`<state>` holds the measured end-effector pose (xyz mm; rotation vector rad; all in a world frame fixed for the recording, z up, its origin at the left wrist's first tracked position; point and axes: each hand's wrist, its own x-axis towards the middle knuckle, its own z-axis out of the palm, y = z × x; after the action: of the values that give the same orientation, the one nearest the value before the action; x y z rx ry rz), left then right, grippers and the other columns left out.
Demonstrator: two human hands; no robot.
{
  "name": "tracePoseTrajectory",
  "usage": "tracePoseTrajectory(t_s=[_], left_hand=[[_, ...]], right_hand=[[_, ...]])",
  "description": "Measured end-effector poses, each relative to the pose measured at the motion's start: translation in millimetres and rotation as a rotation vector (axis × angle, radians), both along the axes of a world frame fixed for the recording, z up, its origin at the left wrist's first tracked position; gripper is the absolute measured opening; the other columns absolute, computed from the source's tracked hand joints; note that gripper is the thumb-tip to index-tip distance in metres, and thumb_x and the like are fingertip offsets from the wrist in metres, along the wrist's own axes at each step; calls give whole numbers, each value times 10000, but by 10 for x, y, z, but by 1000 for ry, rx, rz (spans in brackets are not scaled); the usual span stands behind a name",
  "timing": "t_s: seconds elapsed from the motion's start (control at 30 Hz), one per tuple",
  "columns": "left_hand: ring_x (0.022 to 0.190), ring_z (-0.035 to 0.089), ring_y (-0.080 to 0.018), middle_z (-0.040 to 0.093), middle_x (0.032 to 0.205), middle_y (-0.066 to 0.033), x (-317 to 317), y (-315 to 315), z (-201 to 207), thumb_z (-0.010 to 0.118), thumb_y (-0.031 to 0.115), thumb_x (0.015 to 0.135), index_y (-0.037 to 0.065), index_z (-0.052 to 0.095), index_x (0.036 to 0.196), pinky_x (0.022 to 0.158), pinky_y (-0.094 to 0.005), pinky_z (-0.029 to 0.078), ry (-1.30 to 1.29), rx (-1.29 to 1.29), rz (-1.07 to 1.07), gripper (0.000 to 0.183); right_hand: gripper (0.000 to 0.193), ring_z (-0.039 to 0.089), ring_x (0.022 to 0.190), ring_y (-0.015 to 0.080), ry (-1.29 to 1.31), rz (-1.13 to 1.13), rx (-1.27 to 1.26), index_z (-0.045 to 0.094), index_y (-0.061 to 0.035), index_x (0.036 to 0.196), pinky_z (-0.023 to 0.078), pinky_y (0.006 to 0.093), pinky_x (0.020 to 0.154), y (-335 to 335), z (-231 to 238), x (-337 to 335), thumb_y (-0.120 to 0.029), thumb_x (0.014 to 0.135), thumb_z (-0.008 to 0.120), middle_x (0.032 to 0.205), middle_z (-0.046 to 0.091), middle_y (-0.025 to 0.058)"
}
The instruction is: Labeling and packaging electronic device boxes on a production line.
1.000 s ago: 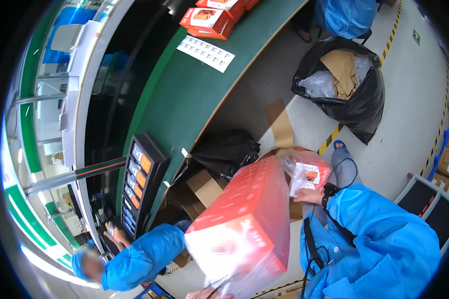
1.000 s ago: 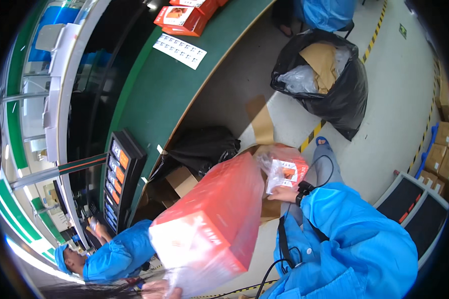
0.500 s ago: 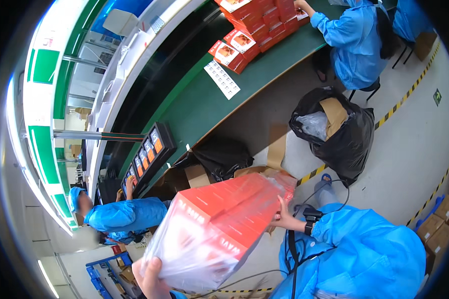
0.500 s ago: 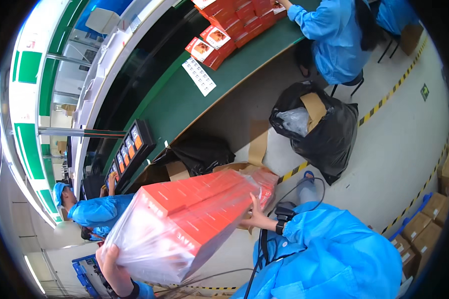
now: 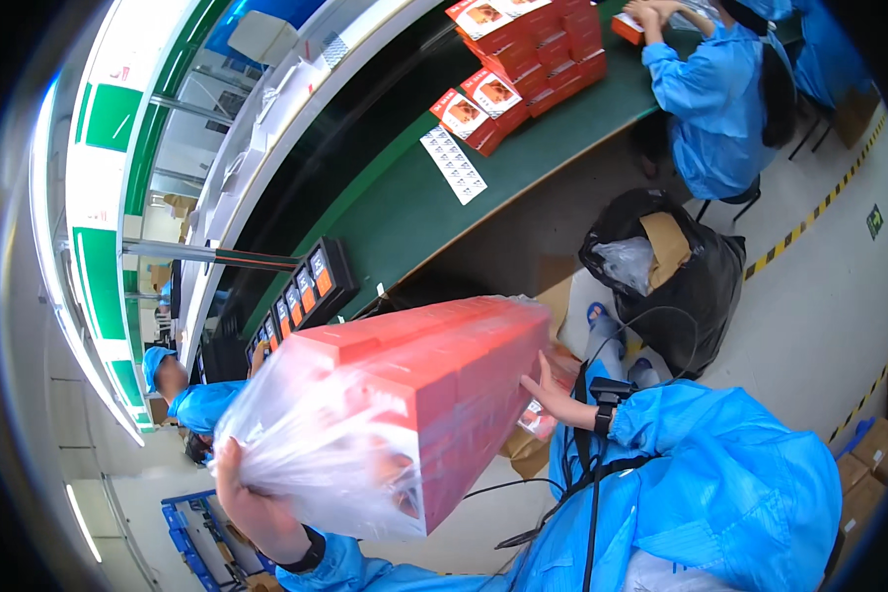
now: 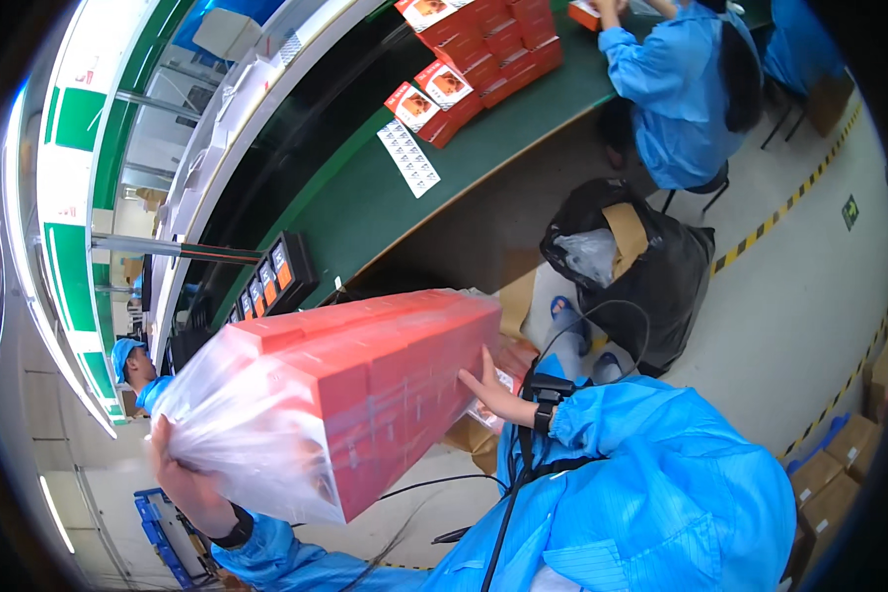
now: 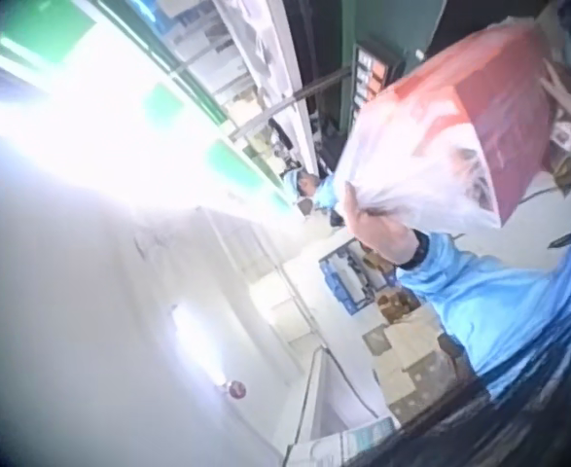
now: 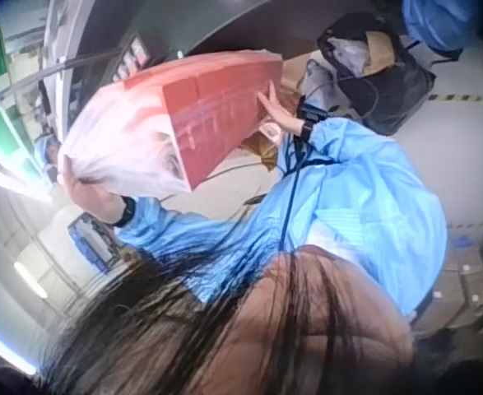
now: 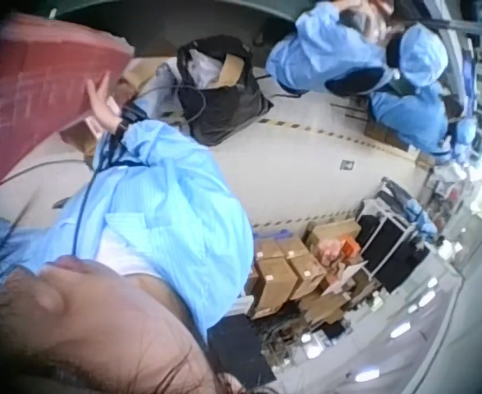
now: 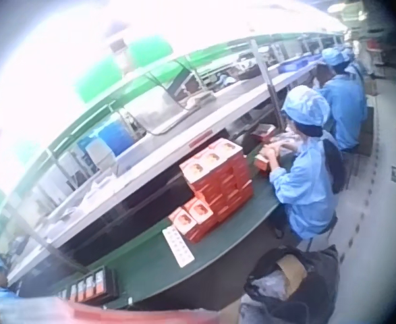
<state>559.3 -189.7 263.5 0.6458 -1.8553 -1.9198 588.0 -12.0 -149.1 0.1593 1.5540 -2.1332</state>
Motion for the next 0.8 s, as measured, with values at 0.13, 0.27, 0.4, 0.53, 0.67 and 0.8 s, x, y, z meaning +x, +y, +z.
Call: tracePoseTrajectory(t_s=[0.13,0.27,0.4,0.53,0.67,0.8], left_hand=[[959,597,-252,602,1067,-144,-599,-235,176,552,239,852,-29,552,1073,884,-370,464,30,97,9,347],[973,589,-257,602,1066,-151,-1284,-633,295,544,259,859,-23,558,1063,889,-369,455,91,103,-48,349],[999,583,-286,597,1096,-171,-1998,-1248,252,539,301,867,-42,540,1102,929,-408,433,104,137,-55,415],[986,587,-243,598,1071,-154,-2735,-2036,-4,531,288,869,-24,539,1087,888,-359,456,113,-1,-163,381],[952,607,-226,619,1028,-130,-3298,-2320,-336,525,216,875,-5,557,1047,854,-358,472,302,-274,-138,282],[870,629,-227,641,947,-112,-3952,-2980,-315,541,199,863,30,580,948,804,-351,489,121,280,-79,193]], right_hand=[[874,-16,1386,287,-264,15,-154,-116,-80,1426,76,367,1107,-261,454,-619,-560,893,383,1494,-18,171],[775,-53,1375,321,-222,105,-84,-131,-282,1424,266,682,933,-1048,67,-1323,-611,884,318,1499,-141,29],[811,-77,1384,269,-151,170,-41,-100,-246,1436,195,596,1028,-1722,-127,-2232,-627,871,340,1505,-152,17],[899,-57,1388,266,-329,203,-210,-93,-150,1438,50,446,1103,-2132,197,-3139,-675,842,330,1511,-79,104],[909,-76,1384,287,-288,243,-316,-49,-150,1446,53,478,1095,-2684,87,-3732,-664,831,378,1512,-61,107],[864,-98,1384,286,-301,266,-166,-39,-124,1446,20,474,1095,-3140,105,-4135,-613,858,362,1512,-42,120]])
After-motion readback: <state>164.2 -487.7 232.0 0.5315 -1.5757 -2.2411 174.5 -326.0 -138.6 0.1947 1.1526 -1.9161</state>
